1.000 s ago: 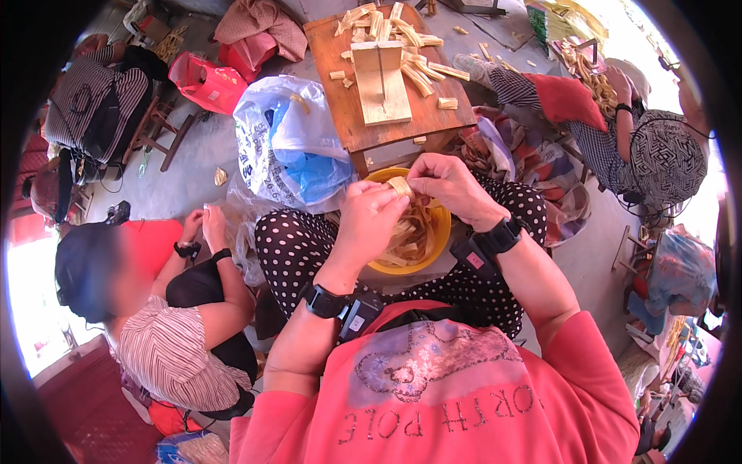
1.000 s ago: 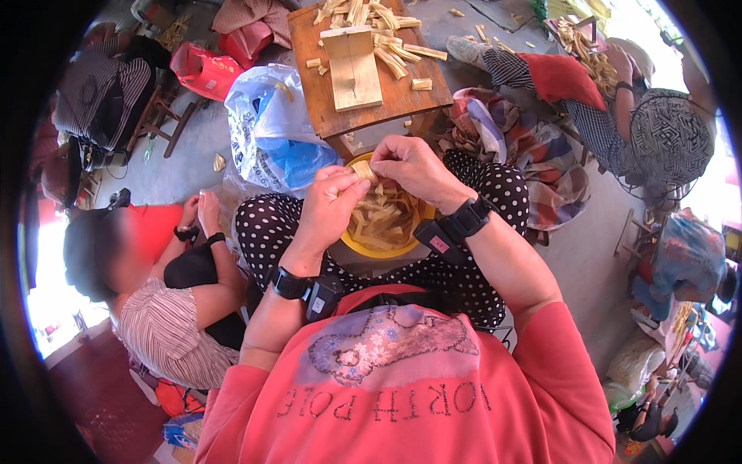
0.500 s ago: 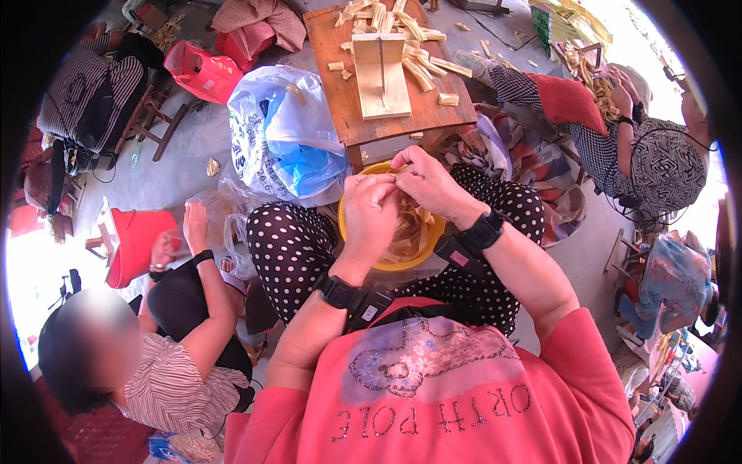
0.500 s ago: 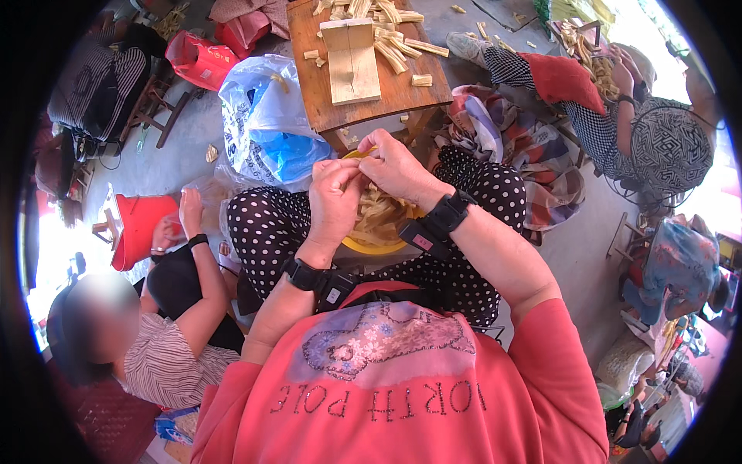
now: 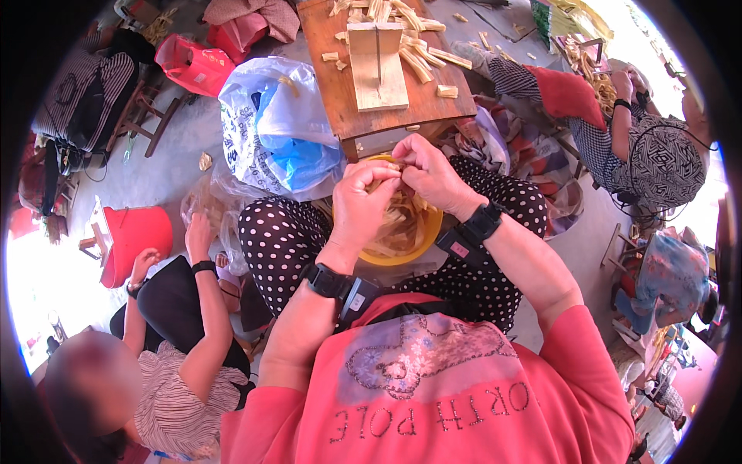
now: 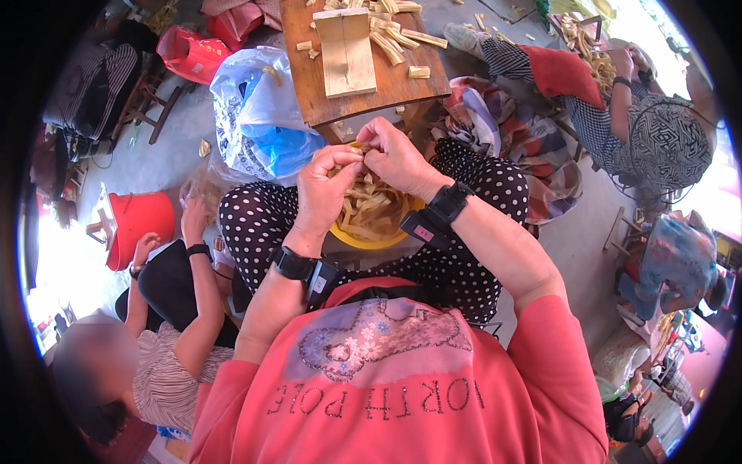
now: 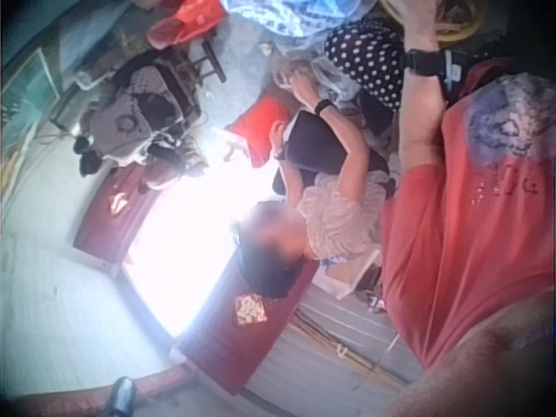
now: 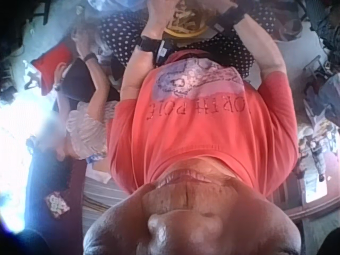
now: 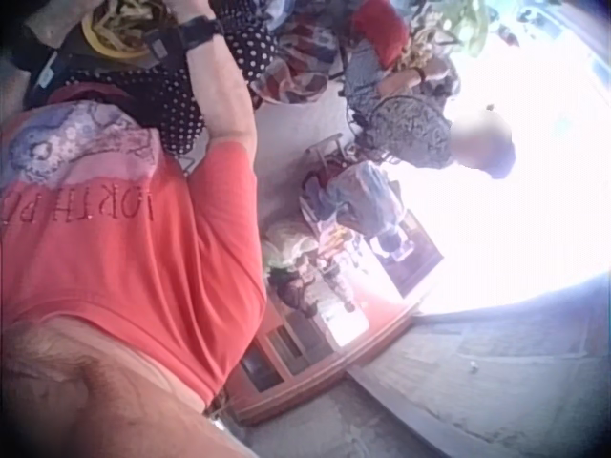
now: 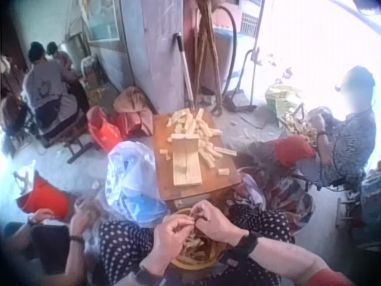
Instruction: The person assembles items by folding and tucking strips of yellow material together, placing the completed pieces into a yellow bowl.
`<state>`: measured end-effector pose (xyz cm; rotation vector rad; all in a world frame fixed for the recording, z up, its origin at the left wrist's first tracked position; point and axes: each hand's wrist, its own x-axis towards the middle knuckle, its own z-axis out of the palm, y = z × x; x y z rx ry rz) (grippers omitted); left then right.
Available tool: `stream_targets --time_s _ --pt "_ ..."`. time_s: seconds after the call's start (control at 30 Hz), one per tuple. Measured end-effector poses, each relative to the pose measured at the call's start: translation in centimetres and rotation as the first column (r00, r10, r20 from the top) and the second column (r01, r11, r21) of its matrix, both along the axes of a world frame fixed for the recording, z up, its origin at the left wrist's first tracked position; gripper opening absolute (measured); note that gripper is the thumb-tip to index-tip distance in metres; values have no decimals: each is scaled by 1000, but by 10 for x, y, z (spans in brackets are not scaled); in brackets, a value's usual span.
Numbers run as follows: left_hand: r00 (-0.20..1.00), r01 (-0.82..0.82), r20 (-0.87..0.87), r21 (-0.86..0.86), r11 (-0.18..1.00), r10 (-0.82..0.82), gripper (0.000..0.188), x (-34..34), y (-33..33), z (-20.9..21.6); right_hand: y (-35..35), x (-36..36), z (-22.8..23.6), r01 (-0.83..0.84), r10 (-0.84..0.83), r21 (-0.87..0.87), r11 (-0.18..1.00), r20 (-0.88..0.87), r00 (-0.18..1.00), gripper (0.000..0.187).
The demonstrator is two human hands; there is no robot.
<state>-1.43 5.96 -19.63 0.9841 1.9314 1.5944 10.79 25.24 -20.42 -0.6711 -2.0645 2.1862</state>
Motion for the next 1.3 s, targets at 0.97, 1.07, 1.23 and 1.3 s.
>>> stream_targets --time_s 0.97,1.07,1.23,1.3 --pt "984 172 63 -124 977 -166 14 -103 -39 63 16 -13 151 -132 84 504 853 117 990 20" --pt "978 195 104 -151 969 -181 15 -117 -46 56 18 -18 140 -175 120 403 899 158 980 20" --pt "911 409 52 -225 884 -408 39 -142 -25 95 20 -26 135 -150 92 333 931 185 979 23" --pt "898 432 -26 -131 892 -438 48 -144 -5 111 20 -37 140 -154 111 330 931 145 983 26"
